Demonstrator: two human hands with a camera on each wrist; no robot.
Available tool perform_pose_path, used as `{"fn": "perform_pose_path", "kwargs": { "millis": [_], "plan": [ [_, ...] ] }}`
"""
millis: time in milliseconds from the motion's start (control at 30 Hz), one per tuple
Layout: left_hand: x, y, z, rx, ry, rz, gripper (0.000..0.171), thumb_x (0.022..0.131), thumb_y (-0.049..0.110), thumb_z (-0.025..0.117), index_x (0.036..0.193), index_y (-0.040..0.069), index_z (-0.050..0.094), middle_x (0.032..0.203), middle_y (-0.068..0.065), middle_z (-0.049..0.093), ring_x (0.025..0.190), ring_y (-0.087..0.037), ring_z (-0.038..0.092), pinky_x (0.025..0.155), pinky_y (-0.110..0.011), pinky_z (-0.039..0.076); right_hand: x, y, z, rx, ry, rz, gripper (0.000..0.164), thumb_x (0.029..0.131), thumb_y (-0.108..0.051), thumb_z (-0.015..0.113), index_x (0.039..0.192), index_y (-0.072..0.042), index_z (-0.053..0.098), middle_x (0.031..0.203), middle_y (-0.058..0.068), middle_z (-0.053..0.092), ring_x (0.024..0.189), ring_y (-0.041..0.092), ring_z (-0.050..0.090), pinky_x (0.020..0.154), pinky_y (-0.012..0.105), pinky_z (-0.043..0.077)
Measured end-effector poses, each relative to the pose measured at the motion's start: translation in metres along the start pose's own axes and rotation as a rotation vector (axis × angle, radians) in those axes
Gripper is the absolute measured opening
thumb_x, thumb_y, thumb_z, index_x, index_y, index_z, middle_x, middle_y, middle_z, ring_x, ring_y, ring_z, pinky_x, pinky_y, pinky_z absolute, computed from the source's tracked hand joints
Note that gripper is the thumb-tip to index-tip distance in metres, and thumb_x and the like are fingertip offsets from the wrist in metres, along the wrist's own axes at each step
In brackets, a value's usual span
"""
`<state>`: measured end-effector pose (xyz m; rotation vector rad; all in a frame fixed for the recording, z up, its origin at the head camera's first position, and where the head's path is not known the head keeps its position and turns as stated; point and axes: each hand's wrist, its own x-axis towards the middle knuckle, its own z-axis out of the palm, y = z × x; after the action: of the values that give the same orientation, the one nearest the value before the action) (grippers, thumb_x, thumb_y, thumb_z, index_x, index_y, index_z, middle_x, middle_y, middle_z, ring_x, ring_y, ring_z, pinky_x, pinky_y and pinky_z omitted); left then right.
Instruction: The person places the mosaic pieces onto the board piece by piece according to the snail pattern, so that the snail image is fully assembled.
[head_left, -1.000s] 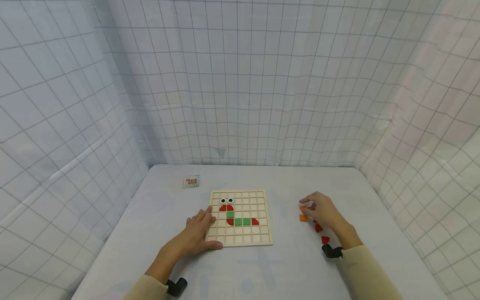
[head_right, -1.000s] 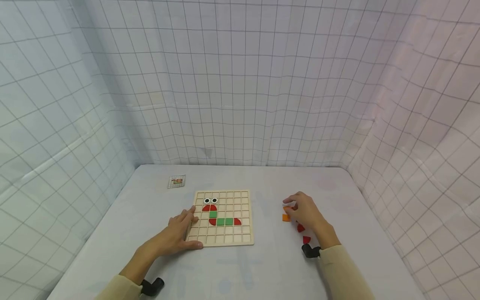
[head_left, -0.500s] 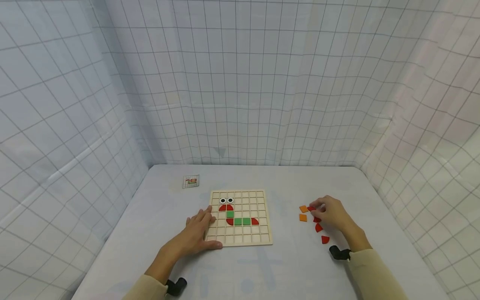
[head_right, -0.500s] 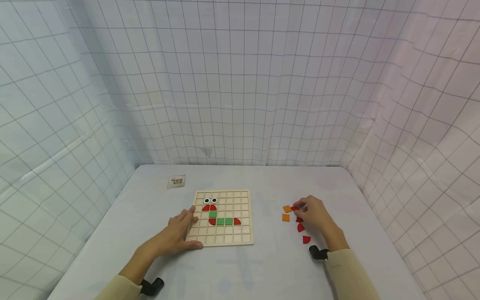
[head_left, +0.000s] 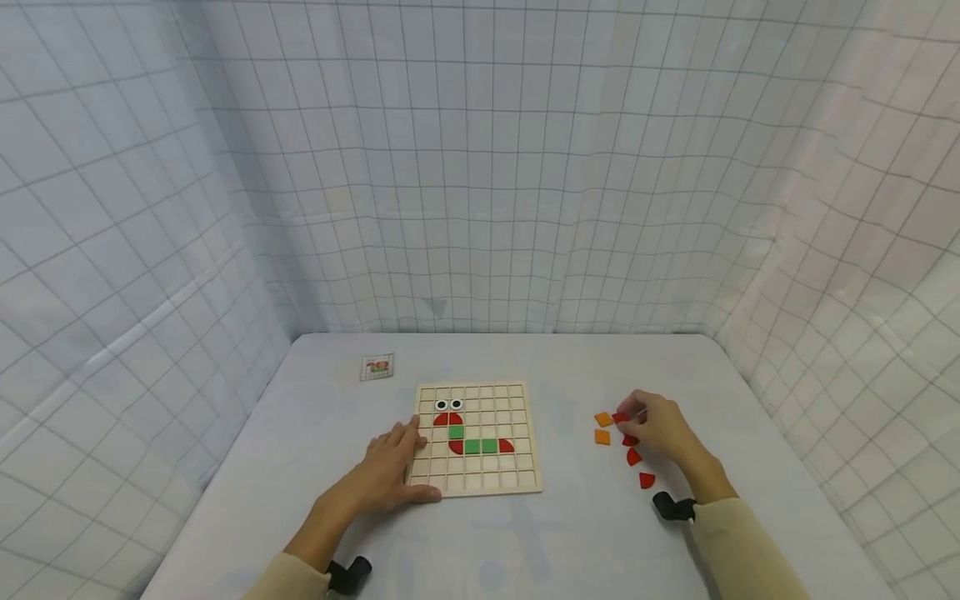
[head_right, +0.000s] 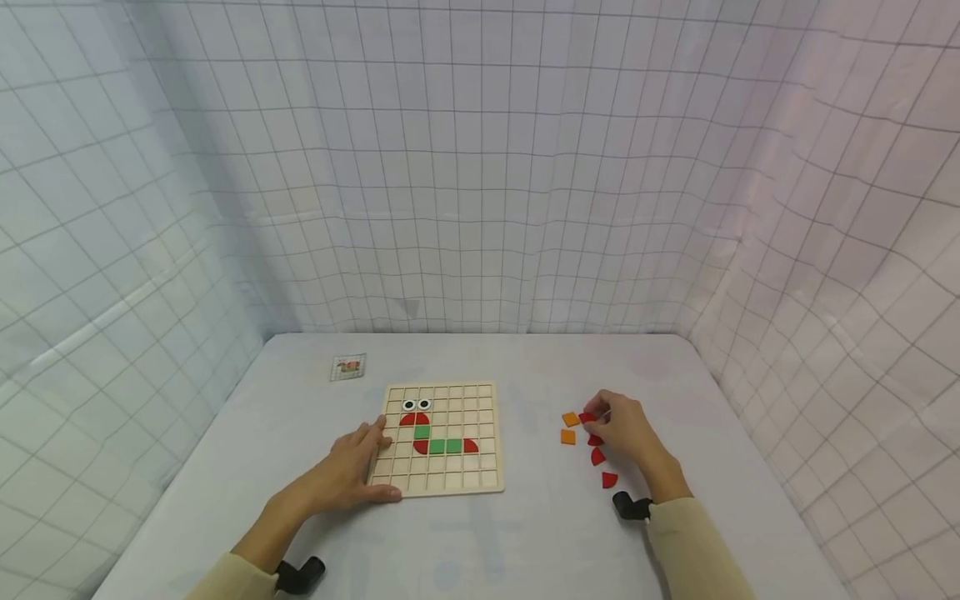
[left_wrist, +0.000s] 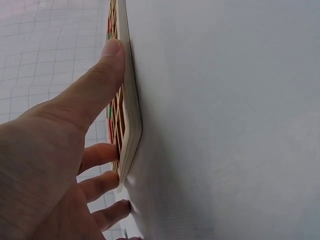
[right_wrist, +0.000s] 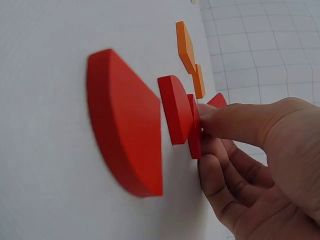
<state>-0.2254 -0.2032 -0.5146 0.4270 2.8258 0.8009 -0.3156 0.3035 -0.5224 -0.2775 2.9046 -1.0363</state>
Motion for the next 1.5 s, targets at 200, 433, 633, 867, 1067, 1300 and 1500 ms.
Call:
{"fn": "perform_pose_path", "kwargs": {
  "millis": [200, 433, 633, 867, 1067, 1300, 1500],
  "plan": [
    [0.005, 0.007, -0.011, 0.083, -0.011, -0.036, 0.118, 0.082, 0.055, 0.106, 0.168, -0.001, 0.049, 0.173, -0.026, 0.055, 0.157, -0.054, 0.055, 0.132, -0.074, 0.046, -0.001, -0.003, 0.002, -0.003, 0.019, -0.026, 0.019, 0.103, -0.008, 0.089, 0.117, -0.006, 0.077, 0.107, 0.01, 0.082, 0.093, 0.02, 0.071, 0.076, 0.025, 0.06],
    [0.012, 0.01, -0.017, 0.079, -0.051, -0.072, 0.126, 0.076, 0.046, 0.112, 0.173, 0.0, 0.046, 0.173, -0.023, 0.059, 0.161, -0.049, 0.055, 0.13, -0.071, 0.05, -0.002, 0.001, 0.005, 0.018, 0.014, -0.061, 0.016, 0.104, -0.004, 0.085, 0.118, -0.006, 0.078, 0.104, 0.009, 0.083, 0.086, 0.017, 0.071, 0.071, 0.023, 0.061],
    [0.017, 0.014, -0.018, 0.123, -0.059, -0.099, 0.12, 0.072, 0.044, 0.114, 0.169, 0.006, 0.055, 0.176, -0.024, 0.057, 0.161, -0.049, 0.056, 0.128, -0.072, 0.052, -0.002, 0.0, 0.007, 0.037, 0.034, -0.074, 0.016, 0.108, -0.005, 0.081, 0.124, -0.006, 0.079, 0.106, 0.01, 0.085, 0.081, 0.015, 0.069, 0.07, 0.023, 0.061],
    [0.016, 0.017, -0.019, 0.156, -0.045, -0.115, 0.121, 0.07, 0.044, 0.114, 0.169, 0.009, 0.054, 0.176, -0.022, 0.058, 0.16, -0.048, 0.057, 0.122, -0.074, 0.056, 0.003, -0.011, 0.011, 0.01, 0.146, -0.147, 0.022, 0.109, -0.006, 0.081, 0.13, -0.004, 0.079, 0.112, 0.011, 0.086, 0.096, 0.02, 0.077, 0.08, 0.023, 0.063],
    [0.015, 0.017, -0.02, 0.17, -0.052, -0.113, 0.125, 0.072, 0.046, 0.113, 0.173, 0.009, 0.05, 0.179, -0.023, 0.054, 0.162, -0.051, 0.055, 0.121, -0.076, 0.056, 0.008, -0.031, 0.018, 0.062, 0.146, -0.138, 0.019, 0.109, -0.005, 0.08, 0.128, -0.004, 0.079, 0.114, 0.012, 0.085, 0.1, 0.024, 0.077, 0.079, 0.023, 0.062],
    [0.014, 0.015, -0.02, 0.208, -0.06, -0.086, 0.119, 0.073, 0.045, 0.112, 0.171, 0.008, 0.056, 0.183, -0.02, 0.05, 0.165, -0.053, 0.052, 0.124, -0.076, 0.054, 0.019, -0.055, 0.034, 0.04, 0.109, -0.139, 0.014, 0.107, -0.008, 0.085, 0.12, -0.009, 0.082, 0.111, 0.007, 0.086, 0.096, 0.018, 0.075, 0.083, 0.021, 0.062],
    [0.012, 0.018, -0.021, 0.216, -0.046, -0.087, 0.118, 0.072, 0.044, 0.112, 0.17, 0.007, 0.057, 0.181, -0.021, 0.053, 0.161, -0.052, 0.055, 0.121, -0.076, 0.056, 0.028, -0.073, 0.048, 0.044, 0.088, -0.182, 0.011, 0.105, -0.007, 0.087, 0.115, -0.01, 0.083, 0.109, 0.005, 0.087, 0.094, 0.016, 0.076, 0.083, 0.023, 0.062]
  ]
}}
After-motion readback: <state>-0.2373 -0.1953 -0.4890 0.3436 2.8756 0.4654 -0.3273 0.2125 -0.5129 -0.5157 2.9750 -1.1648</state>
